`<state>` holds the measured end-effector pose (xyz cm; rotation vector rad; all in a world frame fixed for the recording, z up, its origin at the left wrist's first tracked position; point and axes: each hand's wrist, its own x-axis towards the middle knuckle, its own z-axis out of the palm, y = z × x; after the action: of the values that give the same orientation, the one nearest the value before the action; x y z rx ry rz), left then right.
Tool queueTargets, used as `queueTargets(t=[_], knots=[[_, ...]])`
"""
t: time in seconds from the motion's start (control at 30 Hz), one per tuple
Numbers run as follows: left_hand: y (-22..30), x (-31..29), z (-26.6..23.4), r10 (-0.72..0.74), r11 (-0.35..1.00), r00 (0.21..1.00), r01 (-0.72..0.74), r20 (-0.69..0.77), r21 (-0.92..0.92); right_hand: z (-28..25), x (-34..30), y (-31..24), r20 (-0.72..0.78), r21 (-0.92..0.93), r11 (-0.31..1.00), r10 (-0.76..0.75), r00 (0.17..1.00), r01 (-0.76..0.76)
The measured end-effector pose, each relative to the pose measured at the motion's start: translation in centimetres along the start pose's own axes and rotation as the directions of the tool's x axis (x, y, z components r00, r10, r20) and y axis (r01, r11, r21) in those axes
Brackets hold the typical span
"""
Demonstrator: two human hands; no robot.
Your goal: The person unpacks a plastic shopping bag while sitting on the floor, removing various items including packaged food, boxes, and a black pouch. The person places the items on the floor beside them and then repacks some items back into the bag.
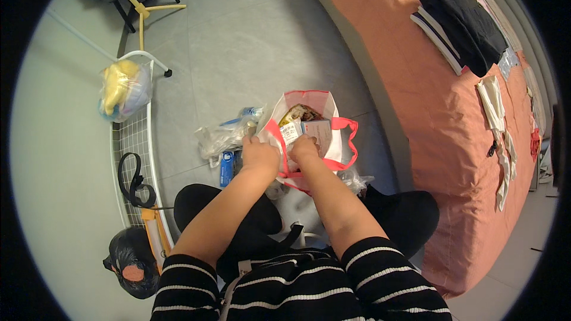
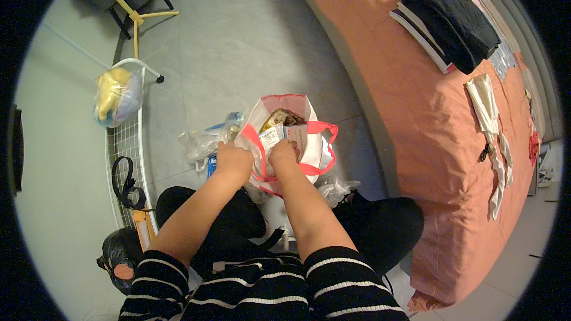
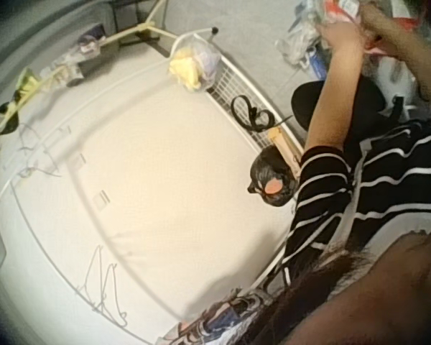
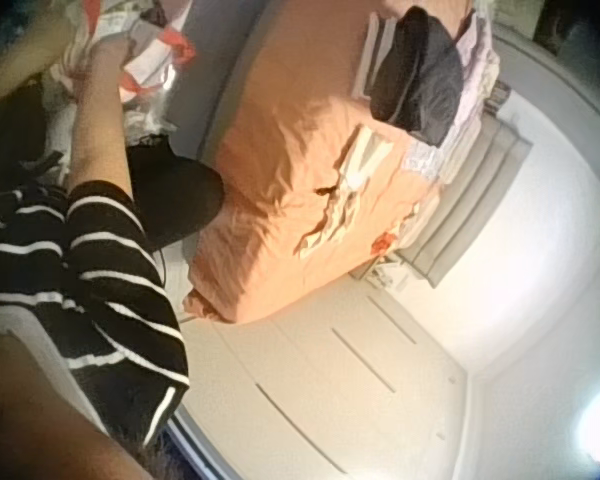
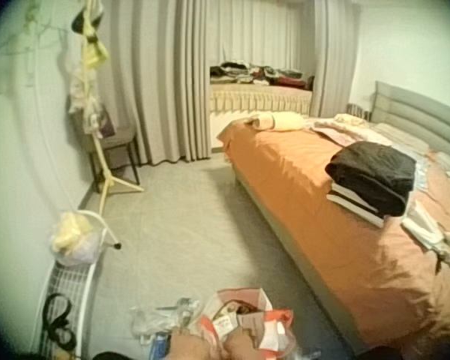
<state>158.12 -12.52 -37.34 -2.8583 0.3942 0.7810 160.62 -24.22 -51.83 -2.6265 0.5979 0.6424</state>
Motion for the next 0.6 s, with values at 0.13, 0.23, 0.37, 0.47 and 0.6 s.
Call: queueTargets(t=[0.13,0.23,0.37,0.47,0.6], knots=[[-3.2,-0.5,0.0,-0.281,0.766,0.956,0.174,-0.079,-0.618,0.3,-0.8,0.5,0.011,0.16,0.982,0.098,0.995,-0.099],[-4.8,0.0,-0.6,-0.301,0.624,0.947,0.104,-0.116,-0.774,-0.4,-0.3,1.9,0.219,0.267,0.962,-0.014,0.976,-0.046],[-6.2,0.7,-0.8,-0.41,0.512,0.895,0.067,-0.174,-0.857,-5.0,0.4,3.0,0.369,0.4,0.908,-0.034,0.929,-0.125],[-6.9,1.0,-1.8,-0.428,0.49,0.89,0.082,-0.157,-0.868,-9.1,0.2,4.0,0.398,0.667,0.731,-0.183,0.899,-0.146],[-6.0,0.9,-3.0,-0.577,0.595,0.657,-0.069,-0.486,-0.801,-15.8,-2.4,3.0,0.26,0.822,0.569,-0.34,0.904,-0.023]])
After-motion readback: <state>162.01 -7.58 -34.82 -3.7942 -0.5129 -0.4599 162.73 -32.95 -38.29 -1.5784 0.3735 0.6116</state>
